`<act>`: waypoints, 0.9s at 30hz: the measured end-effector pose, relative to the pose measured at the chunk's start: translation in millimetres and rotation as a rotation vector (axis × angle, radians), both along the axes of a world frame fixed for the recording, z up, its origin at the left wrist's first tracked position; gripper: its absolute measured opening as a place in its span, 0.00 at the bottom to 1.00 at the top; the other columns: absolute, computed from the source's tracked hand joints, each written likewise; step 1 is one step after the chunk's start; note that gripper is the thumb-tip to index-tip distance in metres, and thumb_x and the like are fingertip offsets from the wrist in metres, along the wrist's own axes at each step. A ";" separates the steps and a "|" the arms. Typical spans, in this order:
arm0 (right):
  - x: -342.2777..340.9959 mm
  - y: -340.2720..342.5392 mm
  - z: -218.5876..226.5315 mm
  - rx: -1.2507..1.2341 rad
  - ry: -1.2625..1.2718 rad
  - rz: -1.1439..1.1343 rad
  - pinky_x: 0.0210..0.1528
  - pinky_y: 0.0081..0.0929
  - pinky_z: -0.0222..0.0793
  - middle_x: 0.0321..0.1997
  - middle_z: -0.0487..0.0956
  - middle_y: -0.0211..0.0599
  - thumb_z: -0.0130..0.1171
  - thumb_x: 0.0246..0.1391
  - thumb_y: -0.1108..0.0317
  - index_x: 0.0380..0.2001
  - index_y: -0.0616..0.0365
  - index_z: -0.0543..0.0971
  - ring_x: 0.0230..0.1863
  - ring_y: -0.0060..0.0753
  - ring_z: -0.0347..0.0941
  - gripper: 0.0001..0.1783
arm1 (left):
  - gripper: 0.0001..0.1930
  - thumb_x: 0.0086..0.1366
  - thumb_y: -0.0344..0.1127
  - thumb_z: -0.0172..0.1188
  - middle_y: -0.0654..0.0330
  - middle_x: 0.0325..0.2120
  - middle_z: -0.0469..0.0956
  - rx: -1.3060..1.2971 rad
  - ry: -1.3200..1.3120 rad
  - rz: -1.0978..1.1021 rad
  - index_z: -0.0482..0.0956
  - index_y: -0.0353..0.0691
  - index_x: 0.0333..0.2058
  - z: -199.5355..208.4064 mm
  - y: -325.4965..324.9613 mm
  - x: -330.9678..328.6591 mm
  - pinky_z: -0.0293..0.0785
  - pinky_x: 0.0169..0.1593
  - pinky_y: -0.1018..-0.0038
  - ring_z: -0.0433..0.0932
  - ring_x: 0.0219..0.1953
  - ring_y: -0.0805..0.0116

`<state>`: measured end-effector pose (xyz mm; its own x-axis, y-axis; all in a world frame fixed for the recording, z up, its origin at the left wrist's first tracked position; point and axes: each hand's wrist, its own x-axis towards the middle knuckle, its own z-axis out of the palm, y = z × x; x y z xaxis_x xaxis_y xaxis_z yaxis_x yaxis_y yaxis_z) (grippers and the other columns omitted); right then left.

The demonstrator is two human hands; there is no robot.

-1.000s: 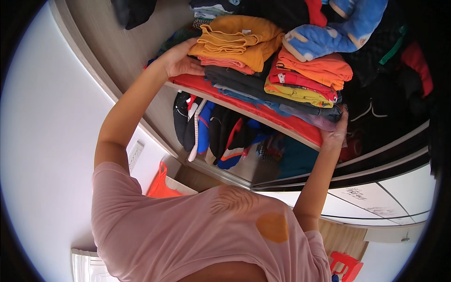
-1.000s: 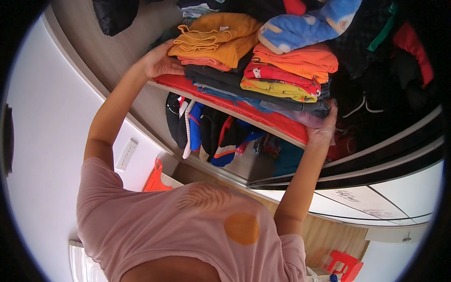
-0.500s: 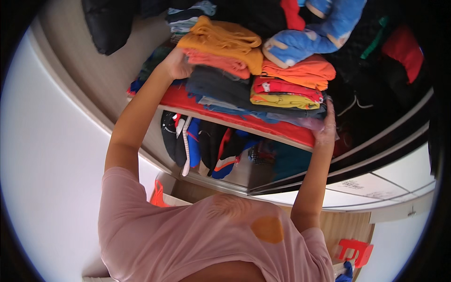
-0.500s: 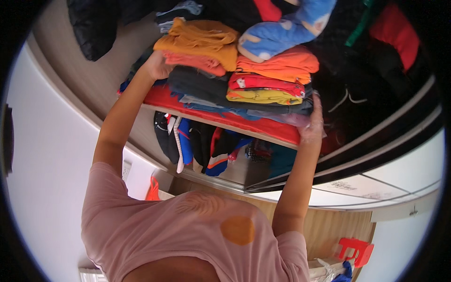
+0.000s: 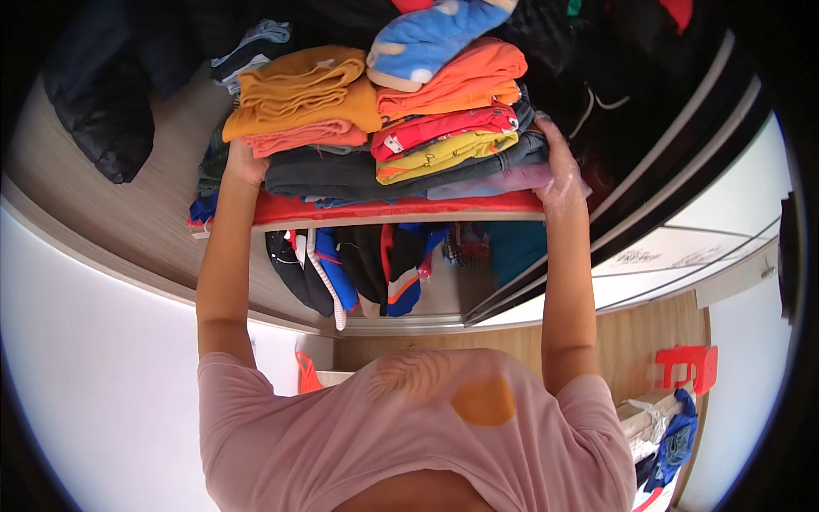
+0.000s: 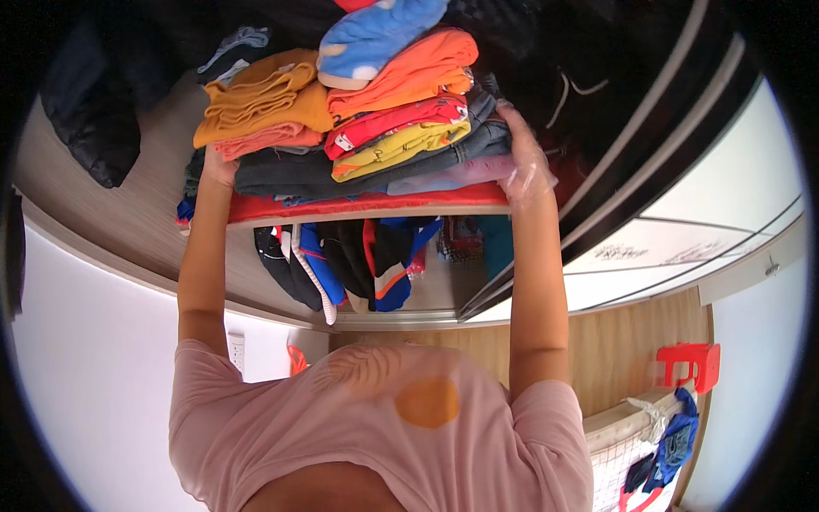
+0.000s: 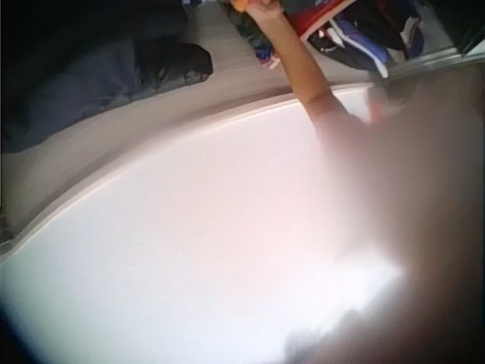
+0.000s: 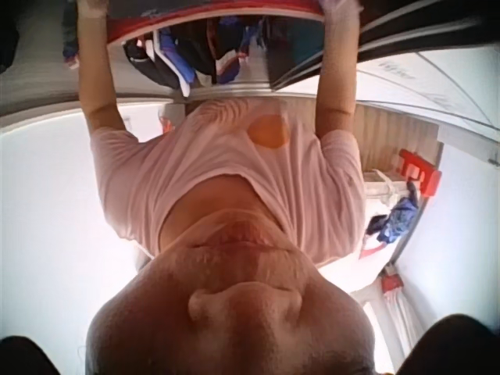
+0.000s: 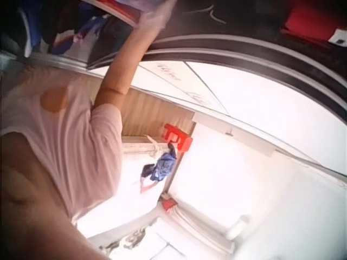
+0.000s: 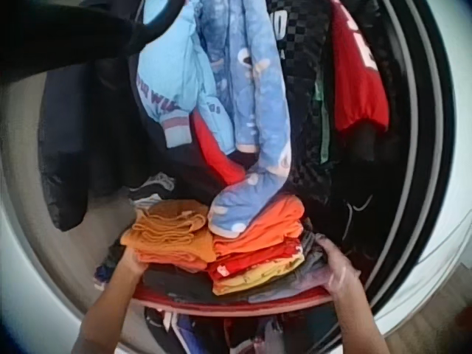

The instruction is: The person takes various clothing items from a closet and folds them on a bed. They handle multiple garments including shirts, pants, and jackets, folding each one individually and stacking them on the bed.

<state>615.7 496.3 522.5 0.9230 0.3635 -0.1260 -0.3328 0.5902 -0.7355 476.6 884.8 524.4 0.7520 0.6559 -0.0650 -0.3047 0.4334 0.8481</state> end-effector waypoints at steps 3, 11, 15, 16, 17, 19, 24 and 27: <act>18.8 -3.0 -7.7 0.003 0.031 0.049 0.47 0.34 0.71 0.43 0.76 0.42 0.57 0.51 0.57 0.43 0.59 0.73 0.42 0.38 0.74 0.21 | 0.19 0.67 0.43 0.41 0.57 0.49 0.71 0.031 -0.073 -0.003 0.66 0.40 0.51 -8.4 -3.2 6.5 0.67 0.54 0.65 0.70 0.51 0.63; -32.5 -3.0 14.7 -0.076 0.009 -0.114 0.44 0.34 0.73 0.44 0.75 0.45 0.53 0.52 0.62 0.47 0.59 0.70 0.43 0.39 0.74 0.20 | 0.20 0.67 0.44 0.40 0.56 0.51 0.69 -0.002 -0.141 -0.102 0.65 0.39 0.52 -20.2 32.3 -16.7 0.67 0.55 0.65 0.69 0.52 0.61; -68.1 -23.2 3.4 0.004 0.016 -0.081 0.47 0.28 0.69 0.43 0.76 0.38 0.54 0.48 0.65 0.45 0.60 0.73 0.45 0.33 0.72 0.19 | 0.20 0.67 0.43 0.40 0.56 0.51 0.69 -0.006 -0.114 -0.068 0.65 0.38 0.52 -23.5 27.9 -47.5 0.67 0.55 0.65 0.69 0.52 0.61; -80.4 -26.3 -0.1 0.004 -0.003 -0.083 0.48 0.27 0.68 0.44 0.75 0.38 0.53 0.49 0.66 0.48 0.61 0.70 0.45 0.32 0.71 0.22 | 0.20 0.67 0.43 0.40 0.56 0.51 0.69 -0.007 -0.113 -0.056 0.65 0.38 0.52 -26.1 26.3 -57.0 0.67 0.55 0.64 0.69 0.52 0.61; -90.9 -32.1 -2.2 0.028 -0.011 -0.084 0.48 0.27 0.68 0.45 0.74 0.38 0.52 0.49 0.67 0.50 0.61 0.68 0.45 0.32 0.71 0.24 | 0.20 0.67 0.43 0.40 0.56 0.51 0.69 -0.011 -0.110 -0.059 0.65 0.38 0.52 -29.5 22.9 -61.7 0.67 0.55 0.64 0.69 0.52 0.61; -113.9 -41.0 2.4 0.026 -0.043 -0.117 0.48 0.28 0.67 0.46 0.74 0.39 0.50 0.49 0.68 0.54 0.61 0.63 0.46 0.32 0.71 0.27 | 0.20 0.67 0.43 0.41 0.56 0.51 0.69 -0.021 -0.111 -0.049 0.65 0.38 0.52 -35.6 17.6 -75.7 0.67 0.55 0.64 0.69 0.52 0.60; -160.7 -63.4 16.6 0.046 -0.094 -0.099 0.49 0.25 0.67 0.47 0.73 0.39 0.48 0.50 0.73 0.55 0.62 0.62 0.46 0.31 0.71 0.27 | 0.21 0.66 0.43 0.41 0.55 0.51 0.69 0.013 -0.095 0.023 0.65 0.37 0.52 -41.4 -1.7 -134.8 0.67 0.55 0.64 0.69 0.52 0.60; -184.7 -80.9 16.1 0.091 -0.123 -0.108 0.52 0.26 0.64 0.50 0.72 0.39 0.47 0.49 0.74 0.57 0.62 0.60 0.48 0.30 0.70 0.29 | 0.21 0.66 0.43 0.41 0.55 0.51 0.69 0.018 -0.083 0.044 0.65 0.37 0.52 -49.9 -22.1 -168.6 0.67 0.55 0.64 0.69 0.52 0.60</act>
